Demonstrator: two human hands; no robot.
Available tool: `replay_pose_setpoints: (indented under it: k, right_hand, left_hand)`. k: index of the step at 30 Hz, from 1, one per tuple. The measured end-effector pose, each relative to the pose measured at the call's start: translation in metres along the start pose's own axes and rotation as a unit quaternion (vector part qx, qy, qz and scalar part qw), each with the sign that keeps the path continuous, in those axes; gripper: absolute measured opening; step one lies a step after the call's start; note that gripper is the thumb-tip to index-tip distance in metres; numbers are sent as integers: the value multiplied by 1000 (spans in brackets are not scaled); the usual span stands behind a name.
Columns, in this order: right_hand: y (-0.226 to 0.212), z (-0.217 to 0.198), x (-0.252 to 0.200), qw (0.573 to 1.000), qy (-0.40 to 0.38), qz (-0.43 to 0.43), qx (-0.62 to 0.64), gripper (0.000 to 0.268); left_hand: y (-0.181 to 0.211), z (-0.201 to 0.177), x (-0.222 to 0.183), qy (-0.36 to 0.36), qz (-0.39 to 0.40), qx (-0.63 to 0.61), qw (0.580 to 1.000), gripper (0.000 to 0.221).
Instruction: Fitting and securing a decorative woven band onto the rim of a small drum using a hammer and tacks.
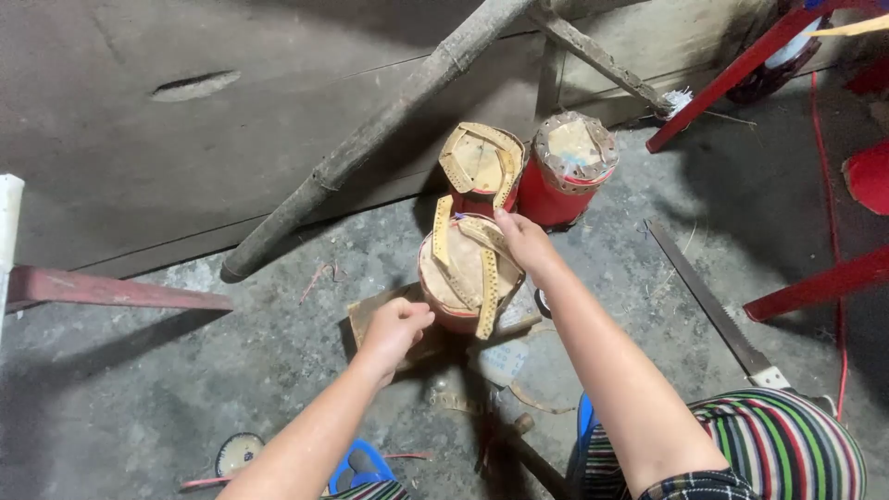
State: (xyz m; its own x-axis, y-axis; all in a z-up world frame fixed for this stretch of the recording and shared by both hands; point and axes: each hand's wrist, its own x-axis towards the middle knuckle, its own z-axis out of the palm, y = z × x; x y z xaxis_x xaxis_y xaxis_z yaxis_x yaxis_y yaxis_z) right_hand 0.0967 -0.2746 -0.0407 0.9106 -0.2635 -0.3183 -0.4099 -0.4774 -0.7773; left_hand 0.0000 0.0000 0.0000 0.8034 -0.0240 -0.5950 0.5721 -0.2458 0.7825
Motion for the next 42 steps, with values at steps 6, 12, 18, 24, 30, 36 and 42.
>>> replay_pose_setpoints:
  k: [6, 12, 18, 24, 30, 36, 42]
  right_hand:
    - [-24, 14, -51, 887, 172, -334, -268, 34]
    - [-21, 53, -67, 859, 140, -364, -331, 27]
    - [-34, 58, -75, 845, 132, -388, -344, 26]
    - [-25, 52, -68, 847, 109, -365, -370, 36]
    - [-32, 62, -72, 780, 208, -412, -423, 28]
    - [-74, 37, -81, 967, 20, -151, -203, 52]
    - [-63, 42, -73, 944, -15, -213, -252, 56]
  left_hand:
    - [22, -8, -12, -17, 19, 49, 998, 23]
    - [39, -8, -29, -22, 62, 103, 992, 22]
    - [37, -15, -23, -28, 64, 124, 990, 23]
    - [37, -13, -18, -22, 68, 110, 991, 27]
    - [37, -12, -14, -36, 78, 118, 989, 29]
    - [31, -15, -11, -28, 88, 124, 988, 29]
    - [27, -19, -7, -31, 91, 137, 986, 27]
